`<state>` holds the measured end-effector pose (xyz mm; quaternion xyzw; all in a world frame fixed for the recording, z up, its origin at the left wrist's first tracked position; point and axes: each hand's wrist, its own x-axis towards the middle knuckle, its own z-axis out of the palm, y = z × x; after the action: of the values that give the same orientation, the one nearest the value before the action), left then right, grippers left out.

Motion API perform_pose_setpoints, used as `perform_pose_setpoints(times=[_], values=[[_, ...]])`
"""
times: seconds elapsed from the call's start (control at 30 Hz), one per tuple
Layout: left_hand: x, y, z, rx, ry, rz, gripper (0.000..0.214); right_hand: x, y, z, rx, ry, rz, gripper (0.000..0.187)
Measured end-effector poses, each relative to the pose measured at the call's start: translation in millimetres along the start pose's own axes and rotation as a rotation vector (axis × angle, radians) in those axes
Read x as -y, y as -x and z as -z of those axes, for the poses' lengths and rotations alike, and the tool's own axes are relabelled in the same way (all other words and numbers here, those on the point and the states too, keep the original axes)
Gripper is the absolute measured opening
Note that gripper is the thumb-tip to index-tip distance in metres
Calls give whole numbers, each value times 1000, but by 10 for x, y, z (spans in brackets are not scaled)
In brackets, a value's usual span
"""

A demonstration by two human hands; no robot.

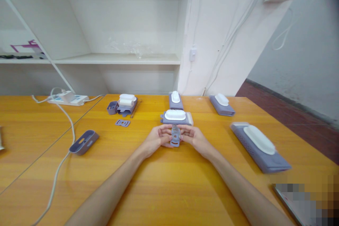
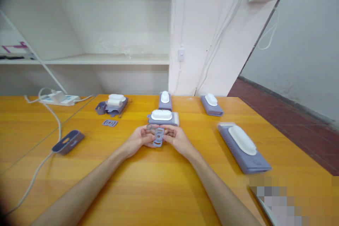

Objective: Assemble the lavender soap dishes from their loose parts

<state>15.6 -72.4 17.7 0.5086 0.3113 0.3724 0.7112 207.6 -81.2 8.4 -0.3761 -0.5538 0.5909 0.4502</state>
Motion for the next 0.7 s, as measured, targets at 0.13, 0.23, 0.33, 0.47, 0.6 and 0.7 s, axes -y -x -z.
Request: perform_pose_setpoints(times=[0.13,0.23,0.33,0.47,0.6,0.7], values=[[11,-6,-14,-24,-6,-3,54,-11,-7,-6,-5,17,10,43],[35,-17,-9,-32,-17,-21,50,5,1,-18,12,47,13,43],[49,-23,-6,-37,-27,-28,50,14,11,-26,-8,64,11,42],[40,-19,-12,-49,-54,-24,51,-12,8,-27,-32,85,15,41],[39,-26,-11,-33,-71,-31,49,-30,-2,-44,-56,97,27,40],[54,-40,2,-27,-73,-33,49,-19,3,-63,-63,113,24,39]])
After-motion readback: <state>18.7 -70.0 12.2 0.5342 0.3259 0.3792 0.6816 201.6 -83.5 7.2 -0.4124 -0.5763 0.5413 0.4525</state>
